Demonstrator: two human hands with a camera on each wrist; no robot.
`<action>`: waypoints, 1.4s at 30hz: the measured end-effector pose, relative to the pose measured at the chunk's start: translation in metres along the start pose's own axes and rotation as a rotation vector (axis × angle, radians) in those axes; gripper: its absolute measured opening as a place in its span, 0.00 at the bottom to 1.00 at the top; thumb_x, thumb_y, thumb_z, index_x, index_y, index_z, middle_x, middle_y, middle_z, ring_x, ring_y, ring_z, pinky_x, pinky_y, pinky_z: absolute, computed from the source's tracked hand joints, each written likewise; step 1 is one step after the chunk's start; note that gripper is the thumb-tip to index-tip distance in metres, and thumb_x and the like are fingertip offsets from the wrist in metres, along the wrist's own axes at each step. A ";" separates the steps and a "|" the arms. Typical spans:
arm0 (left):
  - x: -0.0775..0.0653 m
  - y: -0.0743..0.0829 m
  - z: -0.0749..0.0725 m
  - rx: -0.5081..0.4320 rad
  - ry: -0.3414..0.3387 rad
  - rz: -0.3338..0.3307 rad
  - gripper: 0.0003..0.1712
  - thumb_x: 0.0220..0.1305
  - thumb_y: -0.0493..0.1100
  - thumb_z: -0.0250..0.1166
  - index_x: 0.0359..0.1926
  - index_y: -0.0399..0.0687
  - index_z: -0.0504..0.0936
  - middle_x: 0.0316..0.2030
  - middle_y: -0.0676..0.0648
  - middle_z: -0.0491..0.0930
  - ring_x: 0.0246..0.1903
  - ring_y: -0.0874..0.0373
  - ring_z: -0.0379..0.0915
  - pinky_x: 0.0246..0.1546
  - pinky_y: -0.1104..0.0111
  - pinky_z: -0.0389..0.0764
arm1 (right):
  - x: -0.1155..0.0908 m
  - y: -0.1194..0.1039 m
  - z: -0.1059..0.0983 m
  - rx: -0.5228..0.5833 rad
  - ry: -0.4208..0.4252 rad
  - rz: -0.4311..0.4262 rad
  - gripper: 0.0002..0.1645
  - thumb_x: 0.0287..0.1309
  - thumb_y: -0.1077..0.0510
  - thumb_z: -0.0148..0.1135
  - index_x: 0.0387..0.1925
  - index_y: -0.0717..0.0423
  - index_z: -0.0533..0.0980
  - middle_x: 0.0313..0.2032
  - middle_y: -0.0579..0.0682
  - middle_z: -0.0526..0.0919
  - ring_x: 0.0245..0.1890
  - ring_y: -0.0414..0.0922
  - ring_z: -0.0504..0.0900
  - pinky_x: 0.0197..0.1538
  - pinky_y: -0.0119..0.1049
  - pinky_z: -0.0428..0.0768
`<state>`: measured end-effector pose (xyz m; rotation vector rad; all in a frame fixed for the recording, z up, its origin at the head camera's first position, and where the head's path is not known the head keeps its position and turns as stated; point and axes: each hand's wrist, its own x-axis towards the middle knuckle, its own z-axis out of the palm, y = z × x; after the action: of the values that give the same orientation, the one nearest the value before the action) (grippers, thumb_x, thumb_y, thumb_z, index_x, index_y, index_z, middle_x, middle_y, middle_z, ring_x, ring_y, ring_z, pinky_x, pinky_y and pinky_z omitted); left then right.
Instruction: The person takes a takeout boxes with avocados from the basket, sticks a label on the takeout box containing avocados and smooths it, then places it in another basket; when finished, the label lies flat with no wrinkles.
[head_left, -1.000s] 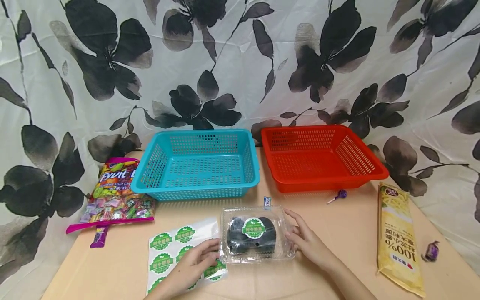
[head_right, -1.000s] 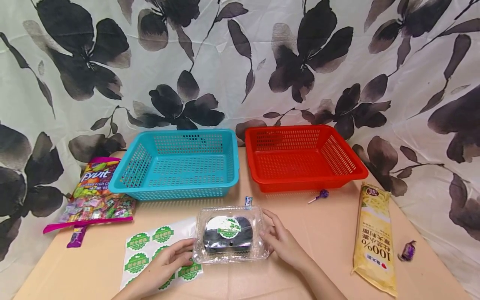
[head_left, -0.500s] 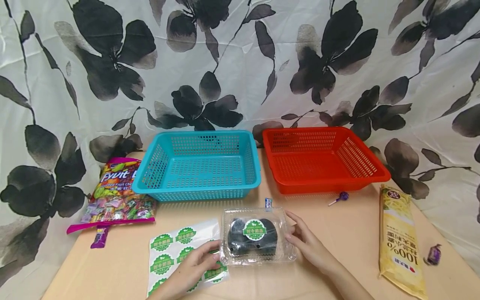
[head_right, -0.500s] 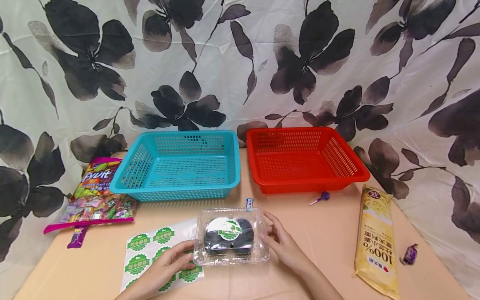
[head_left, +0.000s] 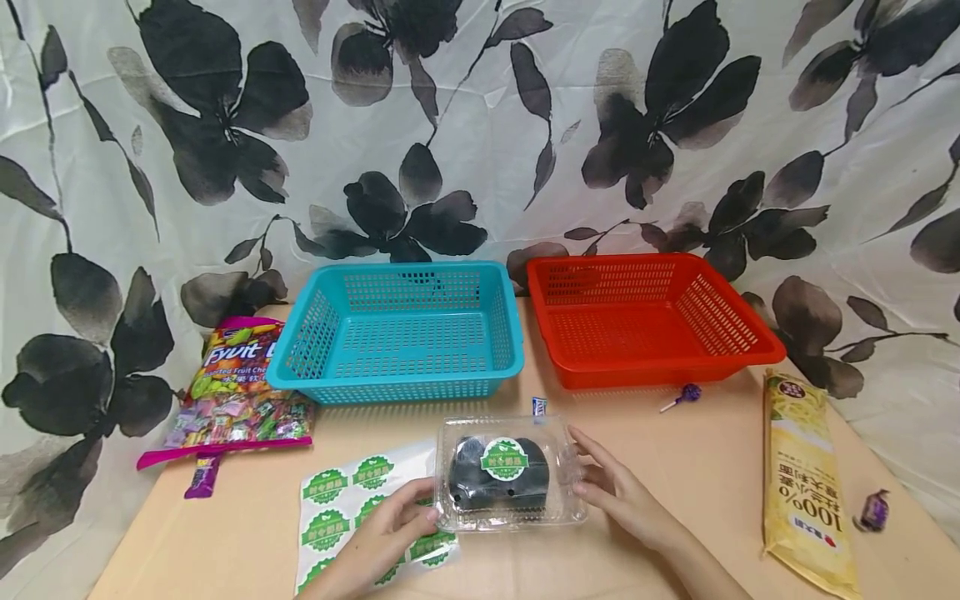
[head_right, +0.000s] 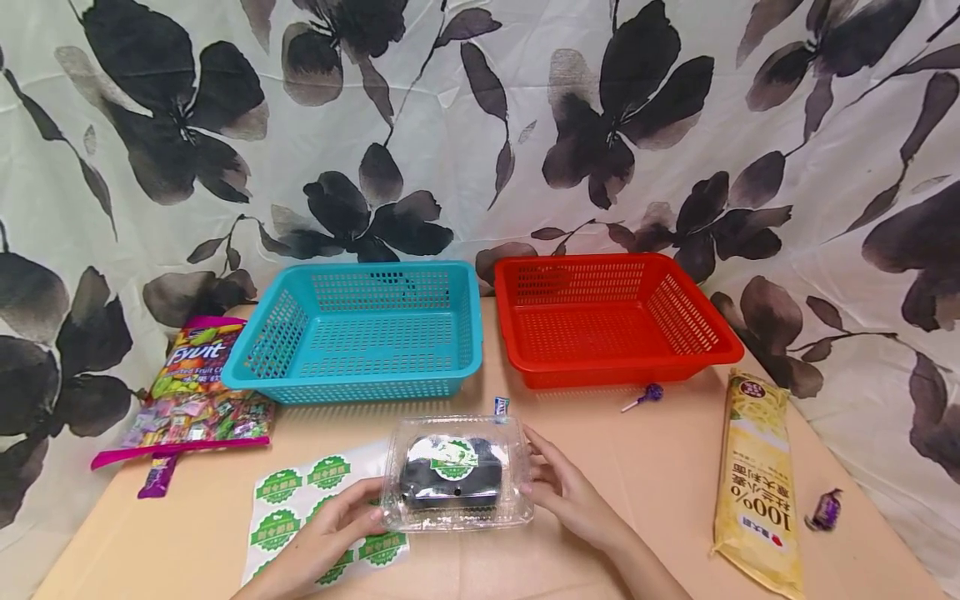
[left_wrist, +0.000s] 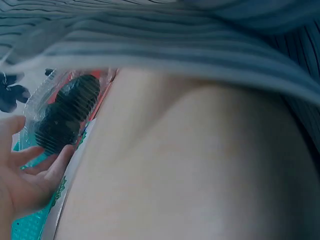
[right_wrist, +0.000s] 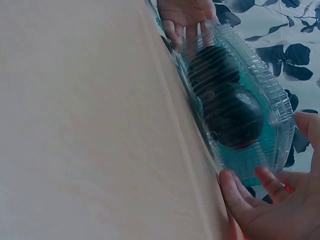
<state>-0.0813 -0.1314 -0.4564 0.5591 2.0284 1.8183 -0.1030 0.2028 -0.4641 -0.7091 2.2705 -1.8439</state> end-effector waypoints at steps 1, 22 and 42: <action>-0.001 0.001 0.000 0.003 0.003 0.006 0.27 0.65 0.41 0.50 0.61 0.31 0.57 0.57 0.28 0.60 0.45 0.62 0.74 0.45 0.72 0.75 | 0.000 0.000 0.000 0.004 -0.008 -0.016 0.38 0.58 0.67 0.50 0.67 0.56 0.46 0.53 0.64 0.62 0.50 0.42 0.73 0.49 0.32 0.74; -0.019 0.052 -0.010 0.184 0.116 0.131 0.20 0.64 0.38 0.49 0.56 0.45 0.59 0.51 0.38 0.69 0.48 0.60 0.71 0.47 0.70 0.73 | 0.017 -0.037 0.009 0.170 -0.084 -0.232 0.40 0.54 0.71 0.45 0.67 0.63 0.42 0.53 0.69 0.57 0.54 0.48 0.69 0.50 0.40 0.74; 0.002 0.084 -0.042 0.293 0.423 0.150 0.41 0.49 0.43 0.68 0.60 0.47 0.53 0.58 0.43 0.62 0.46 0.52 0.73 0.39 0.70 0.78 | 0.083 -0.093 0.023 -0.004 0.010 -0.208 0.39 0.58 0.63 0.50 0.68 0.50 0.46 0.56 0.58 0.61 0.52 0.55 0.69 0.47 0.37 0.76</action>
<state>-0.1002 -0.1586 -0.3683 0.4401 2.6279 1.8582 -0.1414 0.1334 -0.3659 -0.9721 2.2833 -1.9340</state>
